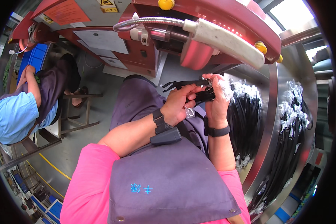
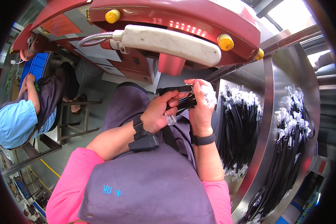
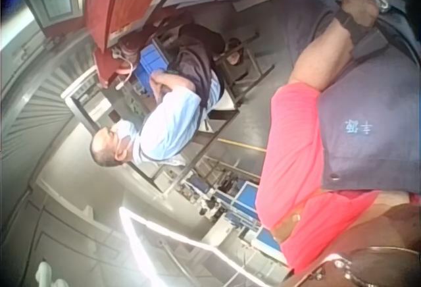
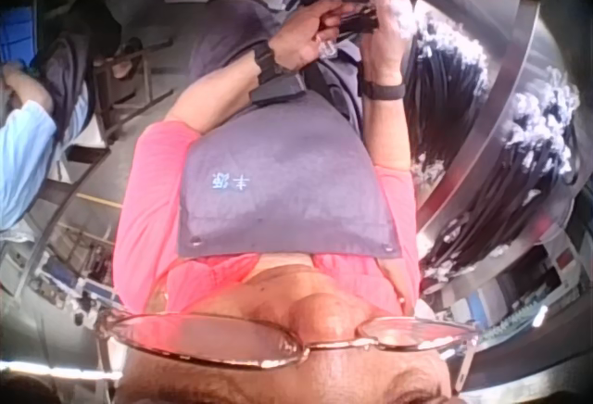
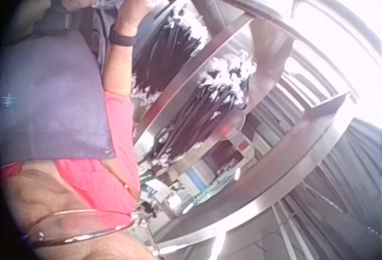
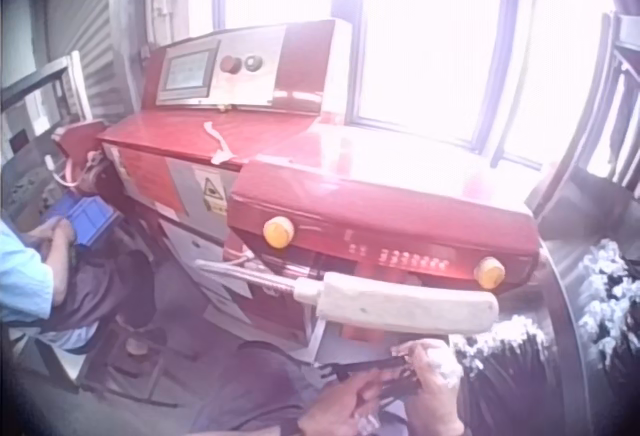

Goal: Assembling small plastic components onto black straps at a workshop station.

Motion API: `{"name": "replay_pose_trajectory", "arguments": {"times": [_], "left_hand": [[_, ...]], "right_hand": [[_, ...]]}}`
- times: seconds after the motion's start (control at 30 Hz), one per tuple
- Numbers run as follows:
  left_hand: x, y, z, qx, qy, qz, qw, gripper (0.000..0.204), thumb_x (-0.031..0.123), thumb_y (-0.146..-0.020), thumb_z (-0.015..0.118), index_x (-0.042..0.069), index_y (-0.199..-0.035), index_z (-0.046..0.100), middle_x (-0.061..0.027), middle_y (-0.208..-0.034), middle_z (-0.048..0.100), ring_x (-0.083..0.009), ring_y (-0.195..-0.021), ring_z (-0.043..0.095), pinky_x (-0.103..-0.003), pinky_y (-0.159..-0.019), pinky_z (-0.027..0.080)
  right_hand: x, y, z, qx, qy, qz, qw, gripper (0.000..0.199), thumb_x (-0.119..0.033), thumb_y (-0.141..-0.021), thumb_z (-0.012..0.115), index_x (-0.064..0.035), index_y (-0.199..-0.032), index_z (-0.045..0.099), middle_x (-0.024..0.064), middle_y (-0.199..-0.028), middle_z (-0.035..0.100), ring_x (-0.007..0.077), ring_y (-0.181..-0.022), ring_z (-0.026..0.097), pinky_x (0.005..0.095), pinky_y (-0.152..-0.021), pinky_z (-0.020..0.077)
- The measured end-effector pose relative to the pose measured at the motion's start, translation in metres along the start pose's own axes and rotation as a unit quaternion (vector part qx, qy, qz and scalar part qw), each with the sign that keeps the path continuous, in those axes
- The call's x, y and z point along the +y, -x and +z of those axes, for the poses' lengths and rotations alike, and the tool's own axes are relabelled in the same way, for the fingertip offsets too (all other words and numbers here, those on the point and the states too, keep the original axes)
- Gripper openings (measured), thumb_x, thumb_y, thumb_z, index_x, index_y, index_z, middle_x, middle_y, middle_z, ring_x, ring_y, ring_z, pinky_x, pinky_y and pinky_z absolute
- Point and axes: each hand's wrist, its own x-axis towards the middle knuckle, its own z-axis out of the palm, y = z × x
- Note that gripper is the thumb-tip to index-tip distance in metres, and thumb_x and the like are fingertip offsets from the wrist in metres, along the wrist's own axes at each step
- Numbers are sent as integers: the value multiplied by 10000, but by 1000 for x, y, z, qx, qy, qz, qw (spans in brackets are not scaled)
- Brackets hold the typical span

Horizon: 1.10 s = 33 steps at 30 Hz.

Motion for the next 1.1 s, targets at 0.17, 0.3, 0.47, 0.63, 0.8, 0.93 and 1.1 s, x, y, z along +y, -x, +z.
{"name": "replay_pose_trajectory", "arguments": {"times": [0.17, 0.3, 0.47, 0.63, 0.8, 0.93, 1.1], "left_hand": [[-10, -5, -12, -24, -43, -41, 998, 185, 183, -926, 553, 2, -899, 582, -39, -764, 586, -60, -549, 401, -192, -393, 278], [3, 9, -8, -27, -86, -150, 985, 253, 291, -943, 530, 39, -952, 550, -38, -712, 538, -77, -525, 381, -217, -403, 277], [6, 3, -36, 26, -36, -48, 998, 285, 344, -972, 504, 70, -1034, 555, -45, -777, 549, -126, -594, 439, -274, -527, 374], [23, -7, -36, -28, -167, 3, 986, 254, 216, -969, 541, 27, -1117, 620, 7, -946, 535, -93, -764, 481, -248, -667, 417], [24, -4, -30, -83, -128, 22, 988, 242, 88, -930, 588, 10, -1158, 605, -6, -965, 582, -78, -765, 535, -202, -707, 473], [23, -2, -31, -89, -151, 63, 982, 247, 80, -926, 588, 4, -1160, 605, -24, -963, 617, -92, -817, 593, -201, -784, 511], [20, 0, -33, -119, -152, 90, 977, 244, 48, -918, 585, -9, -1154, 609, -72, -1028, 647, -123, -899, 629, -225, -853, 522]], "right_hand": [[4, 4, -15, -56, -77, 18, 995, 109, -103, -930, 567, -27, -1005, 548, 60, -781, 567, 177, -757, 596, 258, -601, 466], [-3, -2, -24, -58, -20, 10, 998, 134, -116, -917, 592, -17, -992, 543, 45, -701, 536, 165, -669, 584, 248, -511, 439], [-28, -7, -41, -19, 58, 30, 998, 242, -122, -892, 629, 27, -1069, 558, 49, -680, 561, 146, -609, 571, 221, -458, 410], [-33, 7, -32, -74, 273, 95, 954, 350, -122, -859, 651, 23, -1171, 585, -8, -614, 590, 45, -515, 507, 180, -452, 377], [-21, 13, -22, -126, 341, 105, 926, 298, -78, -851, 646, -3, -1139, 624, -7, -655, 593, 42, -528, 498, 196, -494, 384], [-17, 13, -20, -142, 397, 92, 902, 345, -58, -840, 650, -23, -1181, 610, 15, -694, 584, 69, -544, 528, 224, -513, 425], [-14, 11, -16, -143, 407, 61, 900, 271, -45, -836, 652, -14, -1103, 617, 52, -761, 586, 90, -544, 533, 243, -508, 433]]}}
